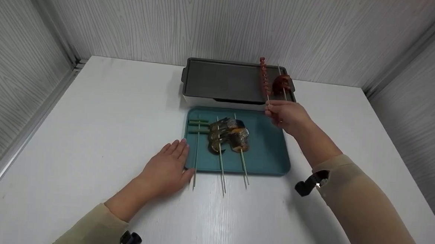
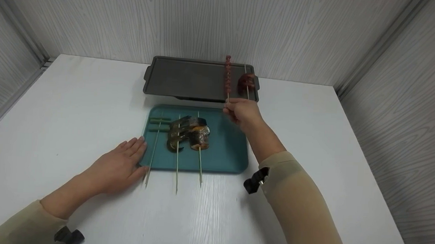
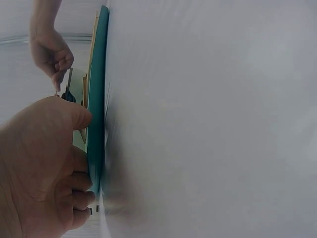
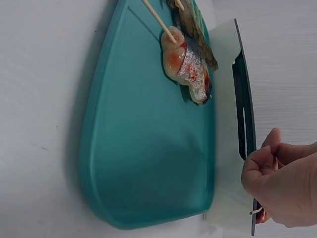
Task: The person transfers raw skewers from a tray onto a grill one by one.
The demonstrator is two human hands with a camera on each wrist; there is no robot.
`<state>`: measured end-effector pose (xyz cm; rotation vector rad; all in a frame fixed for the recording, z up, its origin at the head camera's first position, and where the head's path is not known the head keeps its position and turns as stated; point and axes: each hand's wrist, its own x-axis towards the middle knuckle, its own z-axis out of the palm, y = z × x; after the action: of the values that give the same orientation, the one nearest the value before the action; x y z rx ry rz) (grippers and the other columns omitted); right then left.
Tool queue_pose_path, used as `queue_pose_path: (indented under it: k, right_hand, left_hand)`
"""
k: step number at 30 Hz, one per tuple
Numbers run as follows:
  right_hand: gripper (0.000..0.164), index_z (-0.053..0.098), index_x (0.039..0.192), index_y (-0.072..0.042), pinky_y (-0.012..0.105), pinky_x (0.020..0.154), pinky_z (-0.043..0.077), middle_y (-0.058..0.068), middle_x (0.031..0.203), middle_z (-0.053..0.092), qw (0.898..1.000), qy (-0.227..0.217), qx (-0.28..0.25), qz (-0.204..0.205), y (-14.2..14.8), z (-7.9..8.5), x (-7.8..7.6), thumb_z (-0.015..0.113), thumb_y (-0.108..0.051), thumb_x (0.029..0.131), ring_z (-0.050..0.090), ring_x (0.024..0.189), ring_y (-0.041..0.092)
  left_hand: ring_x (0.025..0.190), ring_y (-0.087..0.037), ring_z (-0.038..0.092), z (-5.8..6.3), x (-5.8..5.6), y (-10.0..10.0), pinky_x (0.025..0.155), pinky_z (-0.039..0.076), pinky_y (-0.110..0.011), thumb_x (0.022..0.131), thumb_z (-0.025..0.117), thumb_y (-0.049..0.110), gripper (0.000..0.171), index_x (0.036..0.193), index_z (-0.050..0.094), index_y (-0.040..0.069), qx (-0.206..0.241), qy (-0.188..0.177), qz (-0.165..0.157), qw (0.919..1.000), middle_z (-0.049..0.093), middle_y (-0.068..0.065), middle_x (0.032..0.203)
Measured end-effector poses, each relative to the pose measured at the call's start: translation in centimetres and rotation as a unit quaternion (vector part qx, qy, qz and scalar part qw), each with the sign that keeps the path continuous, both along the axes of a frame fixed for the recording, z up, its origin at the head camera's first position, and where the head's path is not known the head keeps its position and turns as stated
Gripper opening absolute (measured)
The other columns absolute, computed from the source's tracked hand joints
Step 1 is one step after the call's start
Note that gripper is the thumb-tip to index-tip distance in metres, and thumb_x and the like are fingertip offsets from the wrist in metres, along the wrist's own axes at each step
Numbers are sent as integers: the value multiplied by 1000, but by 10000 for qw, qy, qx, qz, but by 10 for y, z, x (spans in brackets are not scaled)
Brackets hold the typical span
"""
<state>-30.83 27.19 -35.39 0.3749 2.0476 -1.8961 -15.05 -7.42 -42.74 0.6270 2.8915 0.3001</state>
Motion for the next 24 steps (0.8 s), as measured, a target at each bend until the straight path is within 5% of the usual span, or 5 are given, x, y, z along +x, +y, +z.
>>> queue_pose_path:
  k: [7, 24]
  right_hand:
    - [39, 61, 147, -1, 38, 102, 47, 12, 129, 69, 10000, -44, -36, 15, -4, 0, -2, 59, -14, 110, 66, 97, 14]
    - [39, 58, 148, 0, 31, 87, 52, 10, 122, 69, 9999, -125, -51, -20, -4, -3, -4, 55, -12, 112, 65, 94, 12]
  left_hand:
    - [158, -45, 24, 0, 0, 1, 128, 21, -56, 112, 47, 46, 79, 159, 31, -14, 3, 26, -32, 10000, 26, -31, 169]
    - [158, -44, 25, 0, 0, 2, 129, 20, -55, 112, 46, 45, 77, 159, 31, -14, -61, 27, -22, 10000, 27, -30, 169]
